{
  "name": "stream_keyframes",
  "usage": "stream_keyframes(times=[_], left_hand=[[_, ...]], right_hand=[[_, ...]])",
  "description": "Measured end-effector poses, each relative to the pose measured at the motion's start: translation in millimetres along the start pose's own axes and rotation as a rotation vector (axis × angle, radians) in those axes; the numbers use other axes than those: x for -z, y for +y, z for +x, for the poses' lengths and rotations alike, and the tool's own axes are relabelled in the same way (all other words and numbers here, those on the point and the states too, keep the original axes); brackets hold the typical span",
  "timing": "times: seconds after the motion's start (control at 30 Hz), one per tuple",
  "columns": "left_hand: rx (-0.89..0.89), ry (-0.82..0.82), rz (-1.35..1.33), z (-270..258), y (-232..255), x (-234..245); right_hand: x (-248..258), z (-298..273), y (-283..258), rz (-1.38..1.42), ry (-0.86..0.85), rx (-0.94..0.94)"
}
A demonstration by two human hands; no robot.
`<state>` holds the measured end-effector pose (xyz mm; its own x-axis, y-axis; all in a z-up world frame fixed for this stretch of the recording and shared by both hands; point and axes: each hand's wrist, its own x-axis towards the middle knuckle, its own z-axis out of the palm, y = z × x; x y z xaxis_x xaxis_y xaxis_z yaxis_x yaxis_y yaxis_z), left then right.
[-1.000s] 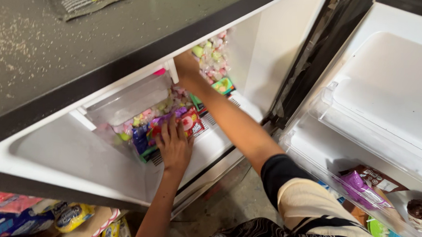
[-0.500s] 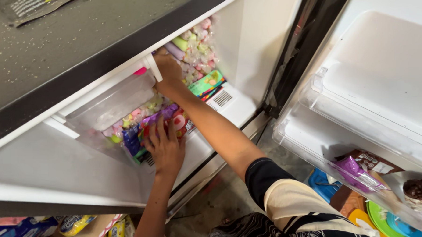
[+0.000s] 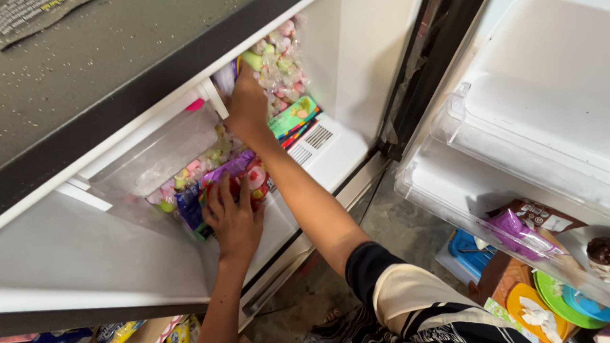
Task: The person is organizing the contents of a freezer. They remove various packaged frozen items, such as ice cream bars and popsicles, from a drawer and the main compartment. They then wipe the interior surfaces of the freezer with a white cloth before placing the items back inside in a more organized manner.
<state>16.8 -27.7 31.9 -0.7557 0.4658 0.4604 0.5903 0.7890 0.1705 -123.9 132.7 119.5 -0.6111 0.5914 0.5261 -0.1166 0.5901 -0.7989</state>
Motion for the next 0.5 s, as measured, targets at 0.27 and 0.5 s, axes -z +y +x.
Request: stream_keyframes(times=[0.27, 0.5], left_hand=[[-0.024, -0.009, 0.036, -0.7, 1.8, -5.5], [0.006, -0.078, 0.0, 1.6, 0.5, -1.0]], right_hand=[[-71.1, 48.4, 16.9, 0.215, -0.086, 0.043], [-87.2, 48.9, 24.4, 0.201, -0.104, 0.073]])
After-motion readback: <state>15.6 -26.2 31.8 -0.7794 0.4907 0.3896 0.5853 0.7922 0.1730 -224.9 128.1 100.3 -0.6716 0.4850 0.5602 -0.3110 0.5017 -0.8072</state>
